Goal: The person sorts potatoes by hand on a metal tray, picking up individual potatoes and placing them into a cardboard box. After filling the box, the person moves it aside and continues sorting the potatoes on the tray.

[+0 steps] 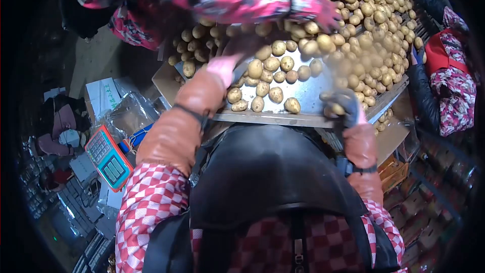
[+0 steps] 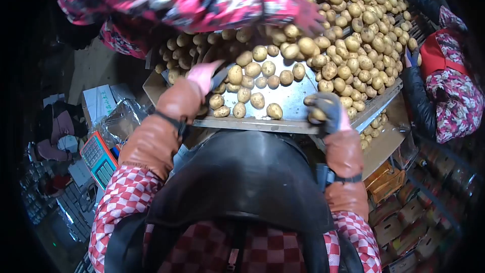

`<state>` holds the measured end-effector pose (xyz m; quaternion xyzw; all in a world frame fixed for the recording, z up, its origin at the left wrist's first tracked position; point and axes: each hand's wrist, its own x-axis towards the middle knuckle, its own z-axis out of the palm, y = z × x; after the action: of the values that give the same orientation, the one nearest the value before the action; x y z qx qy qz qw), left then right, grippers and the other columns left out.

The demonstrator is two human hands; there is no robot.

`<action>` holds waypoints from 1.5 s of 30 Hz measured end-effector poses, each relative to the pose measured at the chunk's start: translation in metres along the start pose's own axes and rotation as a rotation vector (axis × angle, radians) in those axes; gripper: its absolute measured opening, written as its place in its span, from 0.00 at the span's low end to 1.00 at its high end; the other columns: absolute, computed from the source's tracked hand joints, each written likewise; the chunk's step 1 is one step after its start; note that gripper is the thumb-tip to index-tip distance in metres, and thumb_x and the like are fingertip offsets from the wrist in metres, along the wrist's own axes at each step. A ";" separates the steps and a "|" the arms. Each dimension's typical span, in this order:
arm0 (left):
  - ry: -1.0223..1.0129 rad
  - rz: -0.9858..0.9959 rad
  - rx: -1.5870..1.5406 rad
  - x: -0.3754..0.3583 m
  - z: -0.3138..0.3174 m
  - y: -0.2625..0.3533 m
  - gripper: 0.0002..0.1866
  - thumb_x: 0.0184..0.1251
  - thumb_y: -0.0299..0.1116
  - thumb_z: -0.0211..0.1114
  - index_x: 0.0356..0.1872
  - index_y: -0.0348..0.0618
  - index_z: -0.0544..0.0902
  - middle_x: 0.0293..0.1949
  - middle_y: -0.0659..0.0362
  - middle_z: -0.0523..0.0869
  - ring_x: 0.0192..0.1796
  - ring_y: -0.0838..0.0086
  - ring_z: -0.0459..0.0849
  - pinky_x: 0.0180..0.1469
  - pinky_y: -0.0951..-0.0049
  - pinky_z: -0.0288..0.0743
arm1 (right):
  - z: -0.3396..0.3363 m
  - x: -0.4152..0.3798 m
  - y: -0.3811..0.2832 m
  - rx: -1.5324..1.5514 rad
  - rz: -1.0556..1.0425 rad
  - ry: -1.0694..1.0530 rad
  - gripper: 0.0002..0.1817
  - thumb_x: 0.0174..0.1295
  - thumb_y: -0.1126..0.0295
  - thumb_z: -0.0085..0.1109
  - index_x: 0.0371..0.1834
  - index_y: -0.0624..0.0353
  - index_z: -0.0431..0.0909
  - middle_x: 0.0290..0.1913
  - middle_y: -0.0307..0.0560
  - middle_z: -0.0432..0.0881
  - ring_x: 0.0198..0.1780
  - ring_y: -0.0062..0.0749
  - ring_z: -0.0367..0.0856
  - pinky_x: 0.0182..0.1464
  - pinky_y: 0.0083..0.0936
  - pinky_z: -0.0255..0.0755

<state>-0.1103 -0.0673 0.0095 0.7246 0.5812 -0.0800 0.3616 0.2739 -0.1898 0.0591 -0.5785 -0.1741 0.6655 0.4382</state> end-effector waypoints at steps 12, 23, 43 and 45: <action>0.631 -0.165 -0.473 -0.054 0.038 -0.106 0.17 0.71 0.32 0.63 0.60 0.46 0.82 0.51 0.53 0.87 0.55 0.70 0.84 0.60 0.70 0.75 | 0.011 0.027 -0.015 -1.086 -0.569 0.104 0.20 0.63 0.75 0.66 0.59 0.56 0.80 0.55 0.52 0.84 0.55 0.37 0.82 0.60 0.29 0.74; 0.210 -0.244 0.185 -0.083 0.075 0.031 0.20 0.72 0.43 0.55 0.61 0.51 0.75 0.43 0.42 0.86 0.54 0.52 0.85 0.57 0.55 0.76 | 0.225 0.111 0.058 -1.943 -0.549 -0.544 0.18 0.62 0.66 0.55 0.57 0.46 0.77 0.58 0.57 0.74 0.55 0.50 0.83 0.53 0.46 0.79; 0.119 0.069 -0.066 -0.022 0.000 0.122 0.24 0.70 0.42 0.61 0.67 0.61 0.76 0.47 0.43 0.87 0.52 0.47 0.85 0.55 0.55 0.78 | 0.064 -0.001 0.009 0.098 0.111 -0.408 0.39 0.60 0.57 0.69 0.73 0.56 0.63 0.47 0.46 0.78 0.41 0.34 0.84 0.41 0.29 0.83; 0.237 -0.002 -0.327 0.027 0.000 0.098 0.23 0.67 0.42 0.65 0.63 0.56 0.78 0.51 0.41 0.85 0.52 0.49 0.85 0.54 0.53 0.78 | 0.001 -0.007 0.013 0.092 0.045 -0.372 0.43 0.59 0.57 0.69 0.75 0.55 0.58 0.47 0.50 0.79 0.36 0.39 0.86 0.28 0.29 0.84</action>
<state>-0.0134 -0.0521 0.0371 0.6600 0.6255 0.1009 0.4037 0.2675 -0.2025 0.0538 -0.4286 -0.2085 0.7778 0.4097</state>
